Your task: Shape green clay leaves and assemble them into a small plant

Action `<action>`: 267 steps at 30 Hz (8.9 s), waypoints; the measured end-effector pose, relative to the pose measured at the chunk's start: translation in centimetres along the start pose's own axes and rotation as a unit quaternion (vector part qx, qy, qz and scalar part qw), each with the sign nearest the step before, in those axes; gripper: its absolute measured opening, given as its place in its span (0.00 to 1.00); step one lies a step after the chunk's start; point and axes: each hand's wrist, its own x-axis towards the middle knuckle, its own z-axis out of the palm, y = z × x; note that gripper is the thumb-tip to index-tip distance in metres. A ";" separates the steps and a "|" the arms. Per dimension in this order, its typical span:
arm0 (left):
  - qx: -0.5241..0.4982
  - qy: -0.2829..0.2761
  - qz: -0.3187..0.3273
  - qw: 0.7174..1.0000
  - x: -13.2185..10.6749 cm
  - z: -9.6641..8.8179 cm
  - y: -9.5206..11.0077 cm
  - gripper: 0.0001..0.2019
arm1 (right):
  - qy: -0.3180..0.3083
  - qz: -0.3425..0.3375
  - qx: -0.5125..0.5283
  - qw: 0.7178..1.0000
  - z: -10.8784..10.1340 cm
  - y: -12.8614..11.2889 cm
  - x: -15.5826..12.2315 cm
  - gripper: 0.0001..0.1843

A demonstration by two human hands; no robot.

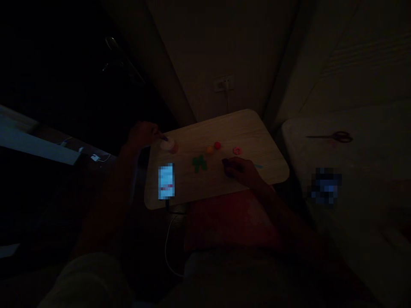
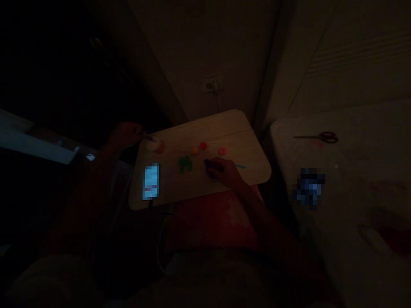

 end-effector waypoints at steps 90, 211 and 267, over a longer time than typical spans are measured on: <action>-0.686 0.168 0.083 0.703 -11.8 15.8 24.3 0.11 | 0.054 0.077 0.201 0.975 -0.8 -0.2 0.1 0.17; -0.715 0.079 0.080 0.690 -11.6 16.1 22.4 0.14 | 0.080 0.017 0.110 0.991 -0.3 -0.4 0.0 0.12; -0.661 0.061 0.133 0.736 -11.4 16.7 22.2 0.24 | 0.153 0.016 0.043 0.987 0.0 0.2 -0.2 0.11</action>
